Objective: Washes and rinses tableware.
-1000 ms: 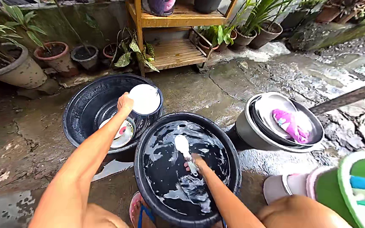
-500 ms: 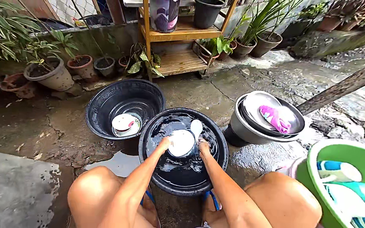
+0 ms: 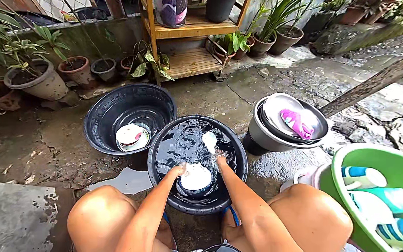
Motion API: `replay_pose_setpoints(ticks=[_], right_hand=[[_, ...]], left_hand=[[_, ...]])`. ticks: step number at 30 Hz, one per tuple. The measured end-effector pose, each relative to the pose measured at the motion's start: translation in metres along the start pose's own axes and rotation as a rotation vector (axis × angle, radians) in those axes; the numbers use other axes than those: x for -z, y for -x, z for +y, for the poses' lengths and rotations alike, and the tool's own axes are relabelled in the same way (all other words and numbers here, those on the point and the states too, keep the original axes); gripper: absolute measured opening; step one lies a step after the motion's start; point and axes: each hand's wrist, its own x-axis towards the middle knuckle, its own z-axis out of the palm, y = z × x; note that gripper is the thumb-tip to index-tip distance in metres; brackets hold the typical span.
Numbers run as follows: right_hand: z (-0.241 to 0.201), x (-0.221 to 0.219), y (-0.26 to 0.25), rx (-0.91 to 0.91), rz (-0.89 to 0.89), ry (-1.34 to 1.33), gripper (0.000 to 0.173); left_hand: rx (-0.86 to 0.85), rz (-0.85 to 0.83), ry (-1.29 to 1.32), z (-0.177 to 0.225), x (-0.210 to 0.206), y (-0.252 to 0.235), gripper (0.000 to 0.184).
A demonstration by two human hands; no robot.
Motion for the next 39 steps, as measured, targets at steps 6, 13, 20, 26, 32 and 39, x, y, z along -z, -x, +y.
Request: replay_pose_setpoints(ticks=[6,13,20,26,32,39], right_hand=[[-0.016,-0.006,-0.005,-0.069,-0.185,-0.417,0.031],[-0.066,0.011,0.027,0.267,-0.207,0.126,0.031],[-0.115,0.024,0.087,0.708,0.064,0.735,0.033],[-0.141,0.123,0.111,0.697,0.293,0.716,0.028],[-0.052,0.347,0.201,0.148,0.991,0.569,0.035],[0.088,0.429,0.244,-0.502,0.999,0.488,0.037]], left_hand=[[-0.103,0.015,-0.084,0.000,-0.001,-0.019,0.053],[-0.255,0.210,0.688,0.018,0.021,-0.022,0.048],[-0.317,0.234,0.745,0.025,0.040,-0.002,0.046],[-0.524,0.088,0.113,0.022,0.017,-0.025,0.084],[-0.494,0.086,-0.232,0.021,-0.003,-0.034,0.105],[-0.192,0.106,-0.502,0.026,-0.004,-0.048,0.086]])
